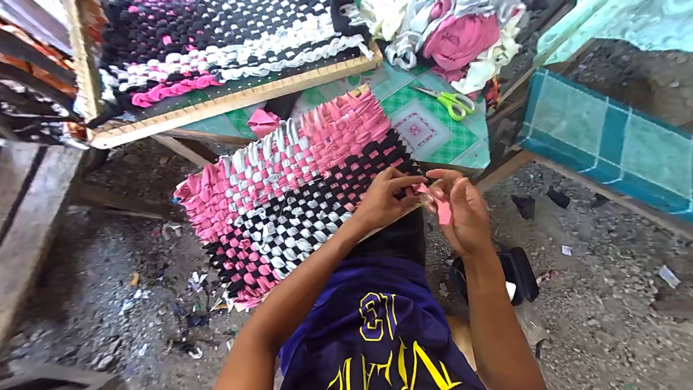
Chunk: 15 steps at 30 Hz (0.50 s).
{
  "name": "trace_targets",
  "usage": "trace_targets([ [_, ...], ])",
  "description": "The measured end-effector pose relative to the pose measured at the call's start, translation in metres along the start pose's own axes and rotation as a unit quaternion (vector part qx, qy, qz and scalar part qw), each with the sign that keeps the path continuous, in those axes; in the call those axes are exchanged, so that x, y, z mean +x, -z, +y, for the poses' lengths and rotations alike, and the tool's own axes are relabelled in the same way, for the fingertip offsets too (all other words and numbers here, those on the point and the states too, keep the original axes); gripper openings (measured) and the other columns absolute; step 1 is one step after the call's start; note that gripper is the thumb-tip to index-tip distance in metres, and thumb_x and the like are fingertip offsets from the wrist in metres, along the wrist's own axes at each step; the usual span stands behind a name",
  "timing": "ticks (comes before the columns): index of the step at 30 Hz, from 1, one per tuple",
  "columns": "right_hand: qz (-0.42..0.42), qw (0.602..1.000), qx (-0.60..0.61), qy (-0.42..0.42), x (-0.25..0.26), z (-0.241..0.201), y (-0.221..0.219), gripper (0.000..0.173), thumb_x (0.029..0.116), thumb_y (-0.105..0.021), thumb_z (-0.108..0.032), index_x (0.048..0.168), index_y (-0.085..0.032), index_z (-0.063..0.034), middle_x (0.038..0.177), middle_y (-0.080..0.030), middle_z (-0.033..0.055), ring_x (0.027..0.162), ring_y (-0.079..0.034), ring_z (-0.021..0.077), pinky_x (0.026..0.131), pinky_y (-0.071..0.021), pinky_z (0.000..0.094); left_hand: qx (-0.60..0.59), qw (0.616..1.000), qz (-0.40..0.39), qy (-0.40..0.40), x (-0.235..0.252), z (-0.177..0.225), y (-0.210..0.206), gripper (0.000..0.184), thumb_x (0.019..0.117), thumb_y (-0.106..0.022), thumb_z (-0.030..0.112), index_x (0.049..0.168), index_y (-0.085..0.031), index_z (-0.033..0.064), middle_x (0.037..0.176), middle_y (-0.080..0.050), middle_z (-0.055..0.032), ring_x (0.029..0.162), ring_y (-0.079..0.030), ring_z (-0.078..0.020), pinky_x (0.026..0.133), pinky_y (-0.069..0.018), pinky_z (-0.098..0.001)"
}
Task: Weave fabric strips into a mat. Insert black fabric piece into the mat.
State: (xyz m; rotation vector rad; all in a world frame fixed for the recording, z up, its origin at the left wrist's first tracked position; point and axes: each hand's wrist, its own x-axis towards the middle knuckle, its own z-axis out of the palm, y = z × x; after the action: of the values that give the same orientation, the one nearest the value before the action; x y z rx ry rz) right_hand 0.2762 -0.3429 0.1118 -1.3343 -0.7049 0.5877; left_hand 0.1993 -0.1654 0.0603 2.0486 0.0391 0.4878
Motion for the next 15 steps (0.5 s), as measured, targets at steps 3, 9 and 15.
trace_targets([
  [3,-0.067,0.996,-0.041,0.033,0.02,-0.008,-0.017,0.055,0.1059,-0.044,-0.056,0.137,-0.056,-0.0122,0.119,-0.066,-0.0018,0.105,-0.066,0.0112,0.093,-0.057,0.0334,-0.032,0.999,0.032,-0.016,0.001,0.0,0.001,0.035,0.0841,-0.077,0.013,0.115,-0.074,-0.0023,0.111,-0.067,-0.0187,0.103,-0.064,-0.0271,0.092,-0.0548,-0.0421],
  [9,-0.106,0.981,-0.13,0.101,0.047,-0.018,-0.024,0.039,0.1055,-0.054,-0.025,0.138,-0.054,-0.0024,0.137,-0.063,0.0122,0.117,-0.068,0.0262,0.098,-0.0595,0.0441,0.082,0.993,0.03,0.077,-0.032,0.0,0.096,0.029,0.093,-0.067,0.004,0.121,-0.072,-0.0004,0.113,-0.069,-0.0178,0.1,-0.069,-0.0247,0.09,-0.059,-0.0394],
  [15,-0.106,0.97,-0.208,0.065,0.042,-0.01,-0.05,0.023,0.1028,-0.061,-0.017,0.122,-0.066,-0.0044,0.108,-0.073,0.0073,0.089,-0.073,0.0157,0.079,-0.0643,0.0344,0.266,0.93,0.106,0.229,-0.117,-0.013,0.207,0.02,0.0932,-0.065,0.009,0.11,-0.072,0.0009,0.105,-0.07,-0.0167,0.096,-0.069,-0.0293,0.086,-0.0583,-0.0495],
])
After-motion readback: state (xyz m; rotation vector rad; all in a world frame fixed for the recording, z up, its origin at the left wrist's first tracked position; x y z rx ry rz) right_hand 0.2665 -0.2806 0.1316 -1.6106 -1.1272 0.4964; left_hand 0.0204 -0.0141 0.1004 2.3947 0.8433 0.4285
